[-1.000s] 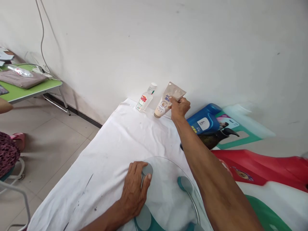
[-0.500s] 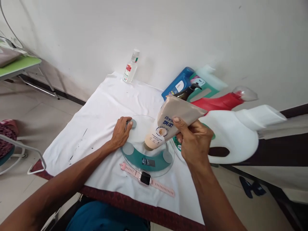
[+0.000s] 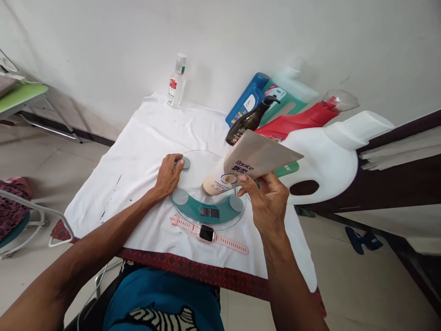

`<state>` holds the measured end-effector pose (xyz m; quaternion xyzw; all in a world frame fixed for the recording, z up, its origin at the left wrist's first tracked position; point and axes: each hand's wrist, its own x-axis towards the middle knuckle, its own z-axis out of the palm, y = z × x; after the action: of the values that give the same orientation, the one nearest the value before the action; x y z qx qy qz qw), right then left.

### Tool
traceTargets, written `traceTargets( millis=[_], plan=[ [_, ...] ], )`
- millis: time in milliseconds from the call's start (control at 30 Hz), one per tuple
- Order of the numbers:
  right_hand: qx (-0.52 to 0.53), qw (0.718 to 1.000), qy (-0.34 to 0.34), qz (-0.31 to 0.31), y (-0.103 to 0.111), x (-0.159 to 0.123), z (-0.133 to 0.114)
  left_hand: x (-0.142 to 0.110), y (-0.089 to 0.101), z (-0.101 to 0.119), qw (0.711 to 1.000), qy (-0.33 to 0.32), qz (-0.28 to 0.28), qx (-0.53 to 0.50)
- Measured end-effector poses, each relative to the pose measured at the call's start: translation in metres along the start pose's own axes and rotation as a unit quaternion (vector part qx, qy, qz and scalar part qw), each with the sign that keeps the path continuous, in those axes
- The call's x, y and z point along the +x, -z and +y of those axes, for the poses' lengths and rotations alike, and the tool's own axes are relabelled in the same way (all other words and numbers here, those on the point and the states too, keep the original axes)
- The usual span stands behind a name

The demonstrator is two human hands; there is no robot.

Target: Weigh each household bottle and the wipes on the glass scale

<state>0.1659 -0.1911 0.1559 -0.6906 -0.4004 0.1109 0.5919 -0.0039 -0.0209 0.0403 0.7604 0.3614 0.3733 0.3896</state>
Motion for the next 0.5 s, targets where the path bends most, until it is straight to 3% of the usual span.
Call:
traceTargets(
  millis=[67, 200, 367, 500],
  plan=[
    [-0.004, 1.000, 0.002, 0.009, 0.006, -0.006, 0.005, 0.000, 0.000, 0.001, 1.000, -0.001, -0.003, 0.000],
    [-0.023, 0.996, -0.007, 0.088, 0.018, -0.034, 0.027, 0.001, 0.000, 0.001, 1.000, -0.003, -0.002, 0.002],
    [-0.021, 0.982, -0.086, 0.168, 0.032, -0.079, 0.068, 0.001, -0.001, 0.000, 1.000, -0.003, -0.011, 0.007],
    [0.023, 0.970, -0.144, 0.194, 0.034, -0.092, 0.090, 0.002, -0.001, 0.000, 1.000, -0.002, -0.011, 0.008]
  ],
)
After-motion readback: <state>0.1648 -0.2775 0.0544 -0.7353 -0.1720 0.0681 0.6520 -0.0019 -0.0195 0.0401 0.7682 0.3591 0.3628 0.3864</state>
